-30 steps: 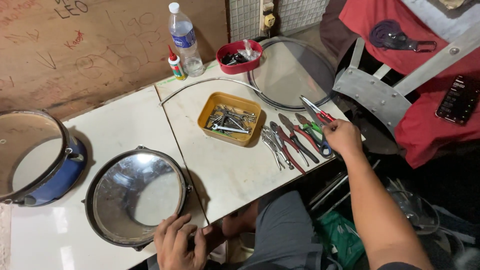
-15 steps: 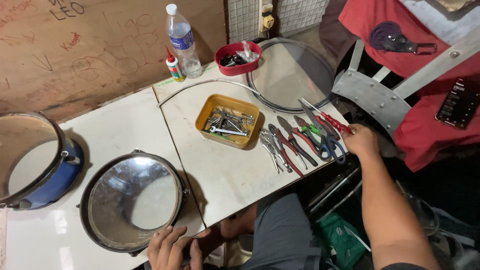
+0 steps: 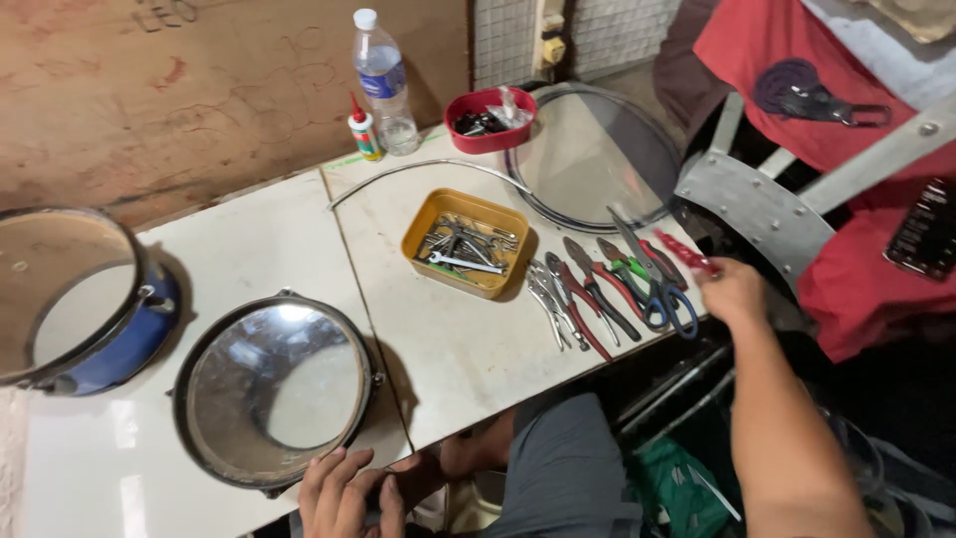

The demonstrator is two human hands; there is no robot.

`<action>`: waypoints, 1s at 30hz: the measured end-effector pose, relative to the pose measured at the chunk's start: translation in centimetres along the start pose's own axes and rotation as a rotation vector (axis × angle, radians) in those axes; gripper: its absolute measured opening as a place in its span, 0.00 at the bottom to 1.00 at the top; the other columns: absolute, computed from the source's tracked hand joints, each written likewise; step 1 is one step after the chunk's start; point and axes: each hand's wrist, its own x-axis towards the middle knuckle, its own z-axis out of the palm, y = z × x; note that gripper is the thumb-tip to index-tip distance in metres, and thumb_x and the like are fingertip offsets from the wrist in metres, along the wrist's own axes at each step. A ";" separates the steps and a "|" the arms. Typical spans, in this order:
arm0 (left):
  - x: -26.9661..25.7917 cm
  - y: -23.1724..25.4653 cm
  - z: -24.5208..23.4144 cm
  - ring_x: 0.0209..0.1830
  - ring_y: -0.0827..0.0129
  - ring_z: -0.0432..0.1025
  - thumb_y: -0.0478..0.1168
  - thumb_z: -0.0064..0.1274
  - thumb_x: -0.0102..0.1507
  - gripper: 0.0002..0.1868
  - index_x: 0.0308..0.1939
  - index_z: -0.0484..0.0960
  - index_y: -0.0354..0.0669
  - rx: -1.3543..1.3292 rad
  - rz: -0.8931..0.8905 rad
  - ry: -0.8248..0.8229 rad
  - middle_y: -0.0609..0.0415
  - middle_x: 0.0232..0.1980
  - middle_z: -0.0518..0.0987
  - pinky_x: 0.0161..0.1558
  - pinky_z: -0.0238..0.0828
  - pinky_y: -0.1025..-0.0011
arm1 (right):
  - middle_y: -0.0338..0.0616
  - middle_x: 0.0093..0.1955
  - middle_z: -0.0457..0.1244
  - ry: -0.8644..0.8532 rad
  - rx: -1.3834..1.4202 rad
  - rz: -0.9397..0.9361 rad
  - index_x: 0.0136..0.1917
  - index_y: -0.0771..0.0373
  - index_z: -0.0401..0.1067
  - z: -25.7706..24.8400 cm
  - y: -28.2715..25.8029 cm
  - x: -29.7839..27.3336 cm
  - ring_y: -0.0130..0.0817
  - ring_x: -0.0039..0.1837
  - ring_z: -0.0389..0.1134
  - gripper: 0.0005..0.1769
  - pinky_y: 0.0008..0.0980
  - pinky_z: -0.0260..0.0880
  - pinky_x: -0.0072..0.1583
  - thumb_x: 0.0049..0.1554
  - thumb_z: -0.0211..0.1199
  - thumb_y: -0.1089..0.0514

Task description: The person uses a drum key to loosen and remove tension rods from a snare drum shell. They then remove the drum head and the metal rim, placing the parts on the table.

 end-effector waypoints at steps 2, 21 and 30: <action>0.8 1.0 -0.4 0.56 0.56 0.74 0.42 0.57 0.59 0.04 0.34 0.84 0.49 0.014 0.032 0.021 0.58 0.45 0.83 0.68 0.67 0.55 | 0.59 0.50 0.71 0.092 -0.017 -0.066 0.59 0.58 0.80 -1.4 -0.2 -1.0 0.62 0.56 0.70 0.21 0.50 0.67 0.57 0.59 0.63 0.44; 1.0 1.0 -4.7 0.42 0.52 0.79 0.52 0.46 0.66 0.12 0.46 0.81 0.57 -0.016 -0.423 -0.702 0.52 0.40 0.85 0.45 0.72 0.55 | 0.29 0.33 0.59 -1.023 0.460 -0.722 0.63 0.52 0.80 0.7 -27.0 -25.4 0.22 0.40 0.60 0.35 0.20 0.61 0.47 0.49 0.67 0.32; 2.9 -3.6 -12.0 0.38 0.54 0.78 0.39 0.56 0.61 0.11 0.47 0.82 0.46 0.209 -0.257 -0.143 0.52 0.41 0.83 0.44 0.74 0.57 | 0.34 0.23 0.45 -1.228 1.133 -0.001 0.36 0.58 0.66 9.5 -33.3 -31.9 0.23 0.23 0.45 0.17 0.27 0.39 0.26 0.62 0.65 0.52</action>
